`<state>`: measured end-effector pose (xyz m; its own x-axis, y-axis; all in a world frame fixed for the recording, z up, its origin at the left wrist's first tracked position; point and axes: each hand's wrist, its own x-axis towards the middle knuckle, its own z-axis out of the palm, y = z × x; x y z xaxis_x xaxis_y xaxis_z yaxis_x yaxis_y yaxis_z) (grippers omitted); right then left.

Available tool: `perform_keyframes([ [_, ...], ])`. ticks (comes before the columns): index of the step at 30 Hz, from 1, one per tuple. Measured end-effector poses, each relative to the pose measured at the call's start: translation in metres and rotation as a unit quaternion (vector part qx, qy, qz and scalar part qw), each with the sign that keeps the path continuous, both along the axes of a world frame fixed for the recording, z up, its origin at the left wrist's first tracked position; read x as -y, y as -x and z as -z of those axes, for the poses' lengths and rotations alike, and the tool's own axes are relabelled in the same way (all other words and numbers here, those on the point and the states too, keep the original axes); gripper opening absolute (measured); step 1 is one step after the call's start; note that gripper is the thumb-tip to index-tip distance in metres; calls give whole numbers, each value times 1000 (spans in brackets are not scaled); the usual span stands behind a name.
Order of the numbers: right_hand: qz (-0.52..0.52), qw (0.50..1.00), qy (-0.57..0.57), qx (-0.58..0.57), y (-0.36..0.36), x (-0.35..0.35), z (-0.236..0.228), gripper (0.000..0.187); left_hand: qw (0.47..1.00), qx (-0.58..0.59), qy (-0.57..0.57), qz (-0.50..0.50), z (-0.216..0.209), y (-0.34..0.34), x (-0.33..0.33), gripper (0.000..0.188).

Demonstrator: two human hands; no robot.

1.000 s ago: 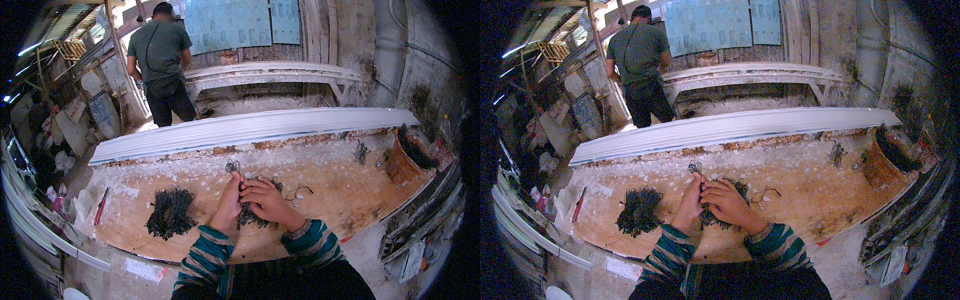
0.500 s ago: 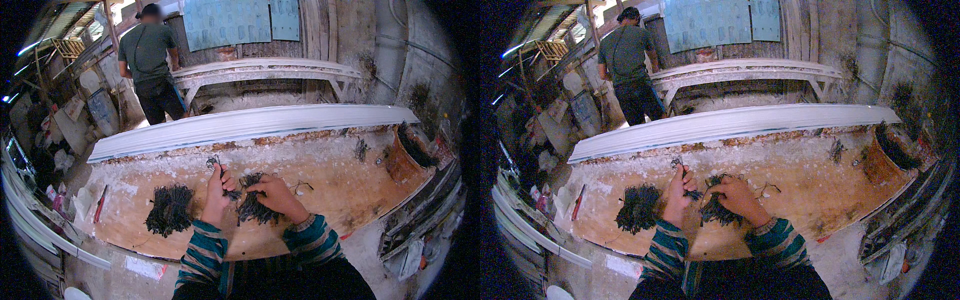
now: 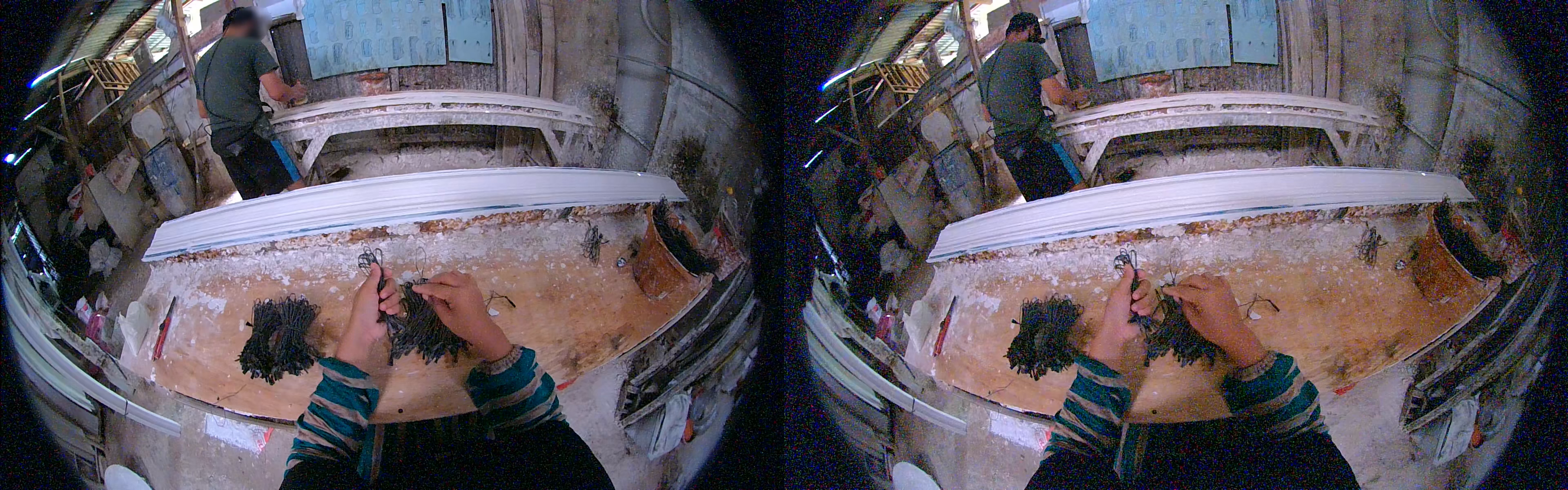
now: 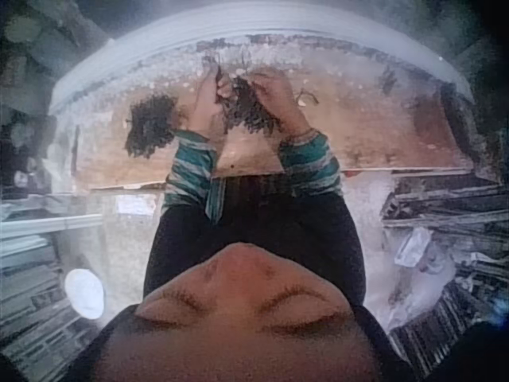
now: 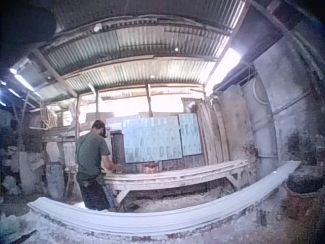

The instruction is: The person gathers and aligns bundles of black cables on a wooden workbench, then ties them together using thin wire. The person repeatedly picks up cable bundles, straightens them, and secures them with wire ties.

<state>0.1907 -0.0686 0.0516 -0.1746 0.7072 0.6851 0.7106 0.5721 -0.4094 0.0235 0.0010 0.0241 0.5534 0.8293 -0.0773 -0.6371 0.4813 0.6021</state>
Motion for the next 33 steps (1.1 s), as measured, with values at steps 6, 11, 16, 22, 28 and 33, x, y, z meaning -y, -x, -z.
perform_keyframes([
  [6,-45,997,-40,41,5,7,-6,43,993,-114,-20,-25,-5,-18,17,46],
  [11,-53,997,-22,52,20,13,-4,42,986,-158,-28,-46,-8,-19,21,40],
  [16,-70,995,-19,63,20,13,-1,41,992,-117,-14,-37,-2,-18,18,24],
  [22,-92,995,-12,27,22,10,1,37,995,-64,-9,-74,-2,-15,12,25],
  [28,-14,999,31,-9,5,5,5,32,994,30,35,-104,-2,-1,-2,22],
  [33,-77,987,138,12,1,0,3,24,993,57,27,-100,7,15,-15,18],
])
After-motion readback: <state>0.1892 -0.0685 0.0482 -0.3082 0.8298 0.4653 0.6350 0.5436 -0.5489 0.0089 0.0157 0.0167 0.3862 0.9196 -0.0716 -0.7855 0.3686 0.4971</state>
